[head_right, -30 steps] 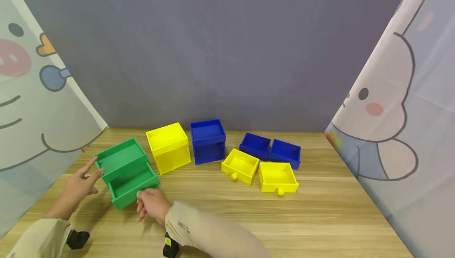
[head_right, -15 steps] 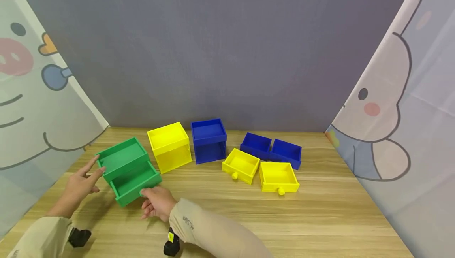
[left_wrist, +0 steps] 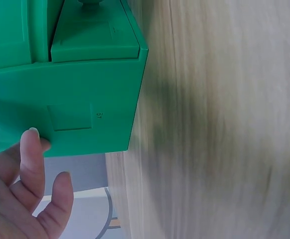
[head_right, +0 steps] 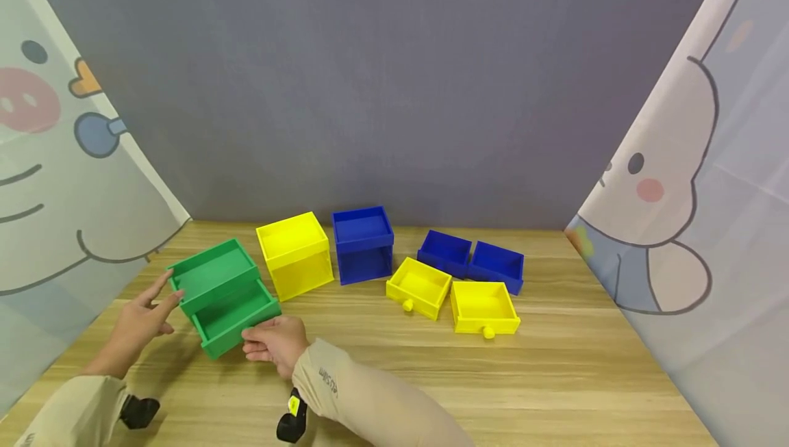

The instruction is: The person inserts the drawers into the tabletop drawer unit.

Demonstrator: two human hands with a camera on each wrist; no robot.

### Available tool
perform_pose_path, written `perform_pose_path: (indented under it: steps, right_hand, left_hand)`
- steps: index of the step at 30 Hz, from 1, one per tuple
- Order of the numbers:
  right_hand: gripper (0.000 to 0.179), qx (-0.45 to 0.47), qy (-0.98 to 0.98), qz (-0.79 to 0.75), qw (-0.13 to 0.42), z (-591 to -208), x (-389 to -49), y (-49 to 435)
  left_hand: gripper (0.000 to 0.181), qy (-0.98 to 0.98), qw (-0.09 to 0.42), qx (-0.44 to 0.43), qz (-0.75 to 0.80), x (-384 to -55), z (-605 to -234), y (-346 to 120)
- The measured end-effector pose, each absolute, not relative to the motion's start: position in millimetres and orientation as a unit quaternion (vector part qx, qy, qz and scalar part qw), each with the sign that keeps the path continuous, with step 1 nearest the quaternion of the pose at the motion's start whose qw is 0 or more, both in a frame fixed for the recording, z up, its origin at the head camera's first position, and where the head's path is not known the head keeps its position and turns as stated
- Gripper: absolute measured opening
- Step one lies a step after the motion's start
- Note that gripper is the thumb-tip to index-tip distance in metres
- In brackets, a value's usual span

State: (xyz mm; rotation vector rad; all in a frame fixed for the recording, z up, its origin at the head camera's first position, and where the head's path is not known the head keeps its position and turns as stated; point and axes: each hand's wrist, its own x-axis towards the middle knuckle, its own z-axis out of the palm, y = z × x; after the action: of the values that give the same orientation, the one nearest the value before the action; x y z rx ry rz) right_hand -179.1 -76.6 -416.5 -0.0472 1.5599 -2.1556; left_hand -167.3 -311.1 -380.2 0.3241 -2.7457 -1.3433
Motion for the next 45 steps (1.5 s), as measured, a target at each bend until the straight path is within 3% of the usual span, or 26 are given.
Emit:
perform_pose_path:
  steps: [16,27,45]
  right_hand:
    - [0.008,-0.034,0.621,-0.762,0.181,-411.7,-187.9,-90.2]
    - [0.013,-0.044,0.65,-0.72,0.238,-411.6,-185.5,-85.2]
    - [0.017,-0.053,0.679,-0.704,0.204,-409.7,-191.2,-92.5]
  left_hand:
    - [0.076,-0.892,0.008,0.105,-0.439,-169.1,-377.4,-313.0]
    - [0.076,-0.895,0.026,0.096,-0.434,-167.9,-379.7,-311.7]
    - [0.076,-0.898,0.013,0.094,-0.43,-166.4,-377.8,-314.0]
